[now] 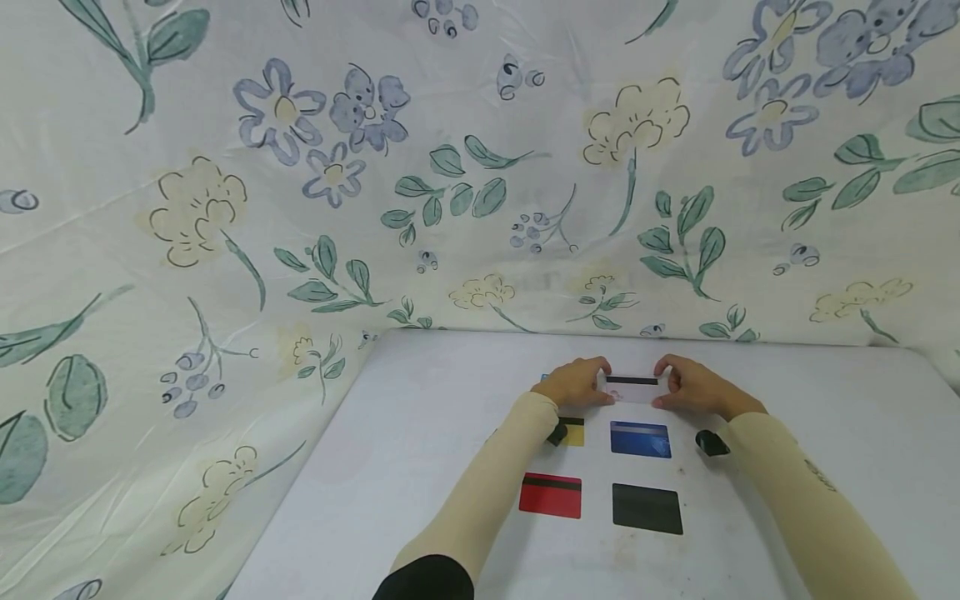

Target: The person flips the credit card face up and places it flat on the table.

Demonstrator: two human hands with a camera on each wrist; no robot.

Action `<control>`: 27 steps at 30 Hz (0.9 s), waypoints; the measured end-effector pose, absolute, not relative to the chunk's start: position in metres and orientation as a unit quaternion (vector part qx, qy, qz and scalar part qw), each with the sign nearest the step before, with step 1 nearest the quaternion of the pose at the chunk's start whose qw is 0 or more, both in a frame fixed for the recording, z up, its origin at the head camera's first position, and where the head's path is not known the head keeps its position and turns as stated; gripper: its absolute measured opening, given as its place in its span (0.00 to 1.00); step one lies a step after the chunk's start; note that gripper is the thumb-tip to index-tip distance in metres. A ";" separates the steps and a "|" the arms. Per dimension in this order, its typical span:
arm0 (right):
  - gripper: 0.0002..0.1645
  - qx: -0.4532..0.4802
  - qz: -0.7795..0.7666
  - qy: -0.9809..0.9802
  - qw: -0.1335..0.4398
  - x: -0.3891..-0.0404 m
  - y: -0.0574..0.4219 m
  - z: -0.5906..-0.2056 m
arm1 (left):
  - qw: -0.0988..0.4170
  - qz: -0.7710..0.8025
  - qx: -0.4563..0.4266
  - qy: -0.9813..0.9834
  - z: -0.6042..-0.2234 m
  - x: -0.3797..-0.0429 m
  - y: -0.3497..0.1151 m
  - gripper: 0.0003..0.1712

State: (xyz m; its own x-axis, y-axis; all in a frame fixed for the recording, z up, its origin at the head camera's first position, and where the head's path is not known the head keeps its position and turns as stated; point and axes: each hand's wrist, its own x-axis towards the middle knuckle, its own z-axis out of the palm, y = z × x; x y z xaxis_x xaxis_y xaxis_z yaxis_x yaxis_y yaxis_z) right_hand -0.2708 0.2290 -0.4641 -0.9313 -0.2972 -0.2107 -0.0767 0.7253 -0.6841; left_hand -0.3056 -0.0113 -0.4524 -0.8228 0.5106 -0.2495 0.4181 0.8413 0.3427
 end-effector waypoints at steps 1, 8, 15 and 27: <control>0.34 -0.102 -0.356 0.916 0.155 -0.271 0.229 -0.464 | 0.166 0.134 0.248 0.945 -0.453 -0.306 -0.011 0.31; 0.34 -0.100 -0.343 0.920 0.160 -0.272 0.231 -0.467 | 0.158 0.122 0.250 0.947 -0.453 -0.306 -0.011 0.31; 0.38 -0.099 -0.349 0.916 0.170 -0.270 0.231 -0.464 | 0.155 0.110 0.250 0.949 -0.451 -0.302 -0.011 0.30; 0.37 -0.098 -0.362 0.911 0.171 -0.266 0.230 -0.464 | 0.155 0.095 0.256 0.949 -0.455 -0.302 -0.012 0.30</control>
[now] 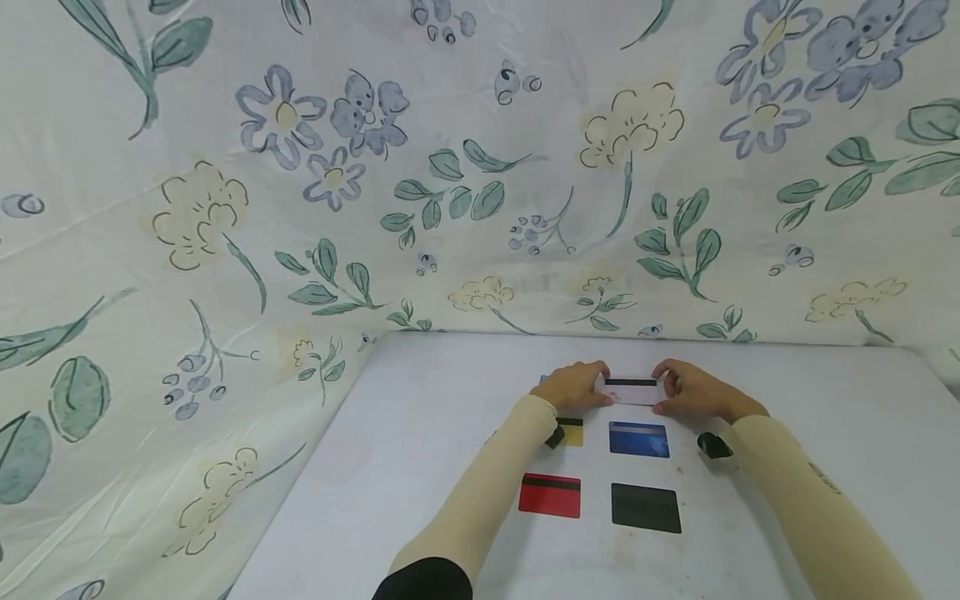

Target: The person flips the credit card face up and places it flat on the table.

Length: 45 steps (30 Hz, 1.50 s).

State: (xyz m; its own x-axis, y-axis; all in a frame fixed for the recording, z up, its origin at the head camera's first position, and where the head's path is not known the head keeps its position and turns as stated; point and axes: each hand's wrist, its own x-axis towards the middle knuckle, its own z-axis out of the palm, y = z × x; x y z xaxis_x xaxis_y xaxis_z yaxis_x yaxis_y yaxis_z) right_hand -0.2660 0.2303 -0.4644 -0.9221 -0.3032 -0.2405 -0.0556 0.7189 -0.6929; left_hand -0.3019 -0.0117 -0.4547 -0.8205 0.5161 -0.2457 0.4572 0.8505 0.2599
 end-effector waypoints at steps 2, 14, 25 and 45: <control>0.37 -0.099 -0.363 0.910 0.173 -0.266 0.230 -0.465 | 0.158 0.097 0.257 0.948 -0.456 -0.302 -0.013 0.30; 0.39 -0.127 -0.376 0.906 0.149 -0.267 0.235 -0.461 | 0.158 0.151 0.270 0.938 -0.450 -0.303 -0.016 0.33; 0.39 -0.148 -0.404 0.892 0.138 -0.267 0.237 -0.459 | 0.153 0.199 0.310 0.917 -0.444 -0.305 -0.012 0.34; 0.36 -0.171 -0.413 0.886 0.123 -0.267 0.237 -0.452 | 0.156 0.197 0.328 0.911 -0.444 -0.304 0.001 0.36</control>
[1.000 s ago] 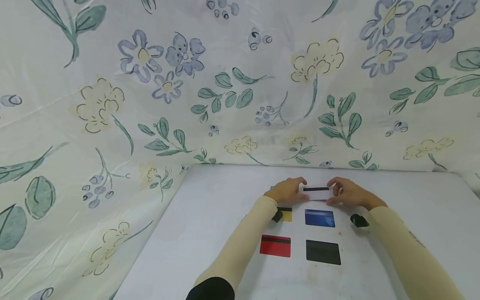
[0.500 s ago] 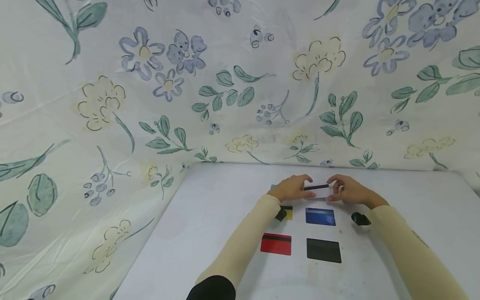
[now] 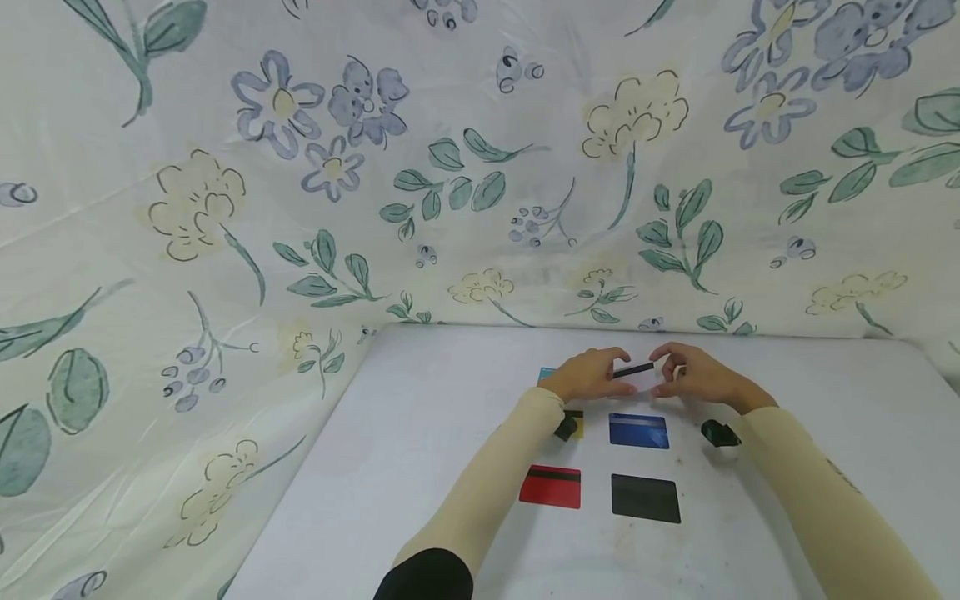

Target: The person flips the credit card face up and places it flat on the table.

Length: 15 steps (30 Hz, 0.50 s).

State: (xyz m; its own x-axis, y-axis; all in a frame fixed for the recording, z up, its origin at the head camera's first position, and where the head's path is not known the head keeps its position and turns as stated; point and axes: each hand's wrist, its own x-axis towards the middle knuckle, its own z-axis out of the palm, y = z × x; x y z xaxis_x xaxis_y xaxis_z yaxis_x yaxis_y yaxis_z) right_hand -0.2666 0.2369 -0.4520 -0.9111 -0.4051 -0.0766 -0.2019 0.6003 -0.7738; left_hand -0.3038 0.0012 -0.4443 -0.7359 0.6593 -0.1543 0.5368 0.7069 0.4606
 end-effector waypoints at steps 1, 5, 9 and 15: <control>0.37 -0.171 -0.411 0.887 0.123 -0.266 0.237 -0.451 | 0.154 0.196 0.330 0.911 -0.444 -0.304 0.002 0.36; 0.36 -0.167 -0.409 0.888 0.126 -0.266 0.235 -0.449 | 0.151 0.190 0.330 0.912 -0.443 -0.302 0.004 0.36; 0.36 -0.167 -0.413 0.886 0.128 -0.265 0.234 -0.448 | 0.147 0.178 0.333 0.914 -0.443 -0.301 0.008 0.37; 0.36 -0.173 -0.420 0.882 0.128 -0.265 0.234 -0.449 | 0.138 0.164 0.341 0.915 -0.444 -0.301 0.013 0.38</control>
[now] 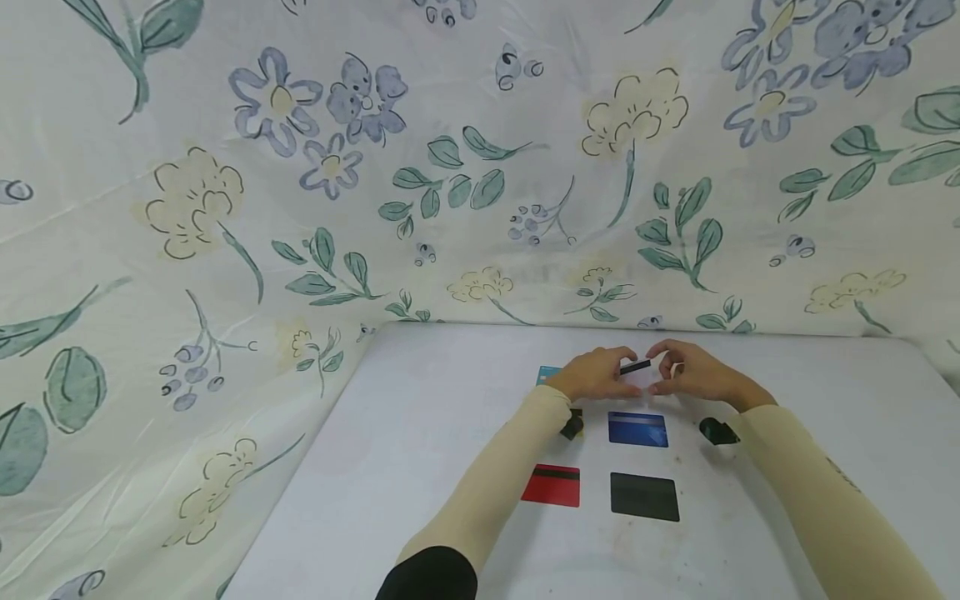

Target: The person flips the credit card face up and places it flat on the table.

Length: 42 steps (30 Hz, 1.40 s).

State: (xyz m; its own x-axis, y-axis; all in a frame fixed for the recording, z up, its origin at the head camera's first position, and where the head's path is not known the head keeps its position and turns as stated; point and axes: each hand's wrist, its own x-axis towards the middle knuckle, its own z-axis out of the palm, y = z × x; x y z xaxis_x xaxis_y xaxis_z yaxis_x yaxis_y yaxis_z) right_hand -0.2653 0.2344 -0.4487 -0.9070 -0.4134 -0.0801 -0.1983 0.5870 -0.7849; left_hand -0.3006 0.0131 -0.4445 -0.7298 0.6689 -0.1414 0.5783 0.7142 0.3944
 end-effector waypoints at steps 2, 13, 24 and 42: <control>0.36 -0.173 -0.421 0.881 0.130 -0.265 0.234 -0.449 | 0.137 0.162 0.341 0.916 -0.445 -0.301 0.014 0.38; 0.36 -0.169 -0.416 0.884 0.132 -0.264 0.233 -0.446 | 0.137 0.160 0.339 0.917 -0.444 -0.300 0.016 0.39; 0.39 -0.164 -0.414 0.885 0.136 -0.264 0.232 -0.444 | 0.131 0.171 0.342 0.915 -0.442 -0.300 0.017 0.37; 0.40 -0.150 -0.408 0.887 0.153 -0.261 0.227 -0.444 | 0.128 0.207 0.337 0.910 -0.432 -0.298 0.013 0.37</control>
